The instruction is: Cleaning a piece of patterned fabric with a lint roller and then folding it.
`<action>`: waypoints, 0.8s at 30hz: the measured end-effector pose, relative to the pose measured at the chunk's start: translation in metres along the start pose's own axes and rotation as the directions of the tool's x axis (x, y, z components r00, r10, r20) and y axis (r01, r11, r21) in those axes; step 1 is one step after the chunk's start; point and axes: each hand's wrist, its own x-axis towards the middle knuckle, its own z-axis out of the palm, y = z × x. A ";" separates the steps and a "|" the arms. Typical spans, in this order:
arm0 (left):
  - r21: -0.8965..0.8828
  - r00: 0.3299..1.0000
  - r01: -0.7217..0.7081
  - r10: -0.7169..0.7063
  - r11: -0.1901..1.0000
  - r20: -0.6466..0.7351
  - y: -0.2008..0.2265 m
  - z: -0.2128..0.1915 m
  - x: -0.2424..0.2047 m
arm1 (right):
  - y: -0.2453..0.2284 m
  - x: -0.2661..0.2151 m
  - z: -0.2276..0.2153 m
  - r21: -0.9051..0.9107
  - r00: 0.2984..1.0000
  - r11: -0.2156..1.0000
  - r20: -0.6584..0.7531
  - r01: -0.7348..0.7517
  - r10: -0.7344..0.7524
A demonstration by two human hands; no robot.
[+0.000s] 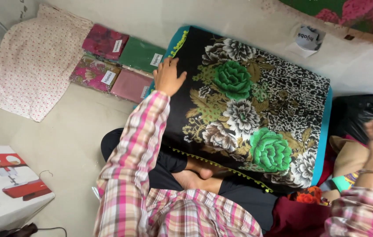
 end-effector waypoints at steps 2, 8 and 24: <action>0.006 0.999 0.032 -0.032 0.999 0.002 -0.007 0.017 0.036 | -0.034 -0.018 0.047 0.388 0.841 0.772 0.015 -0.503 0.540; 0.073 0.993 0.058 -0.050 0.996 -0.106 -0.019 0.071 0.126 | -0.058 -0.018 0.150 -0.163 0.936 0.940 0.140 -0.301 0.324; -0.602 0.969 0.247 -0.204 0.760 0.141 0.014 0.024 0.168 | -0.132 -0.005 0.178 0.136 0.886 0.883 0.195 -0.449 0.420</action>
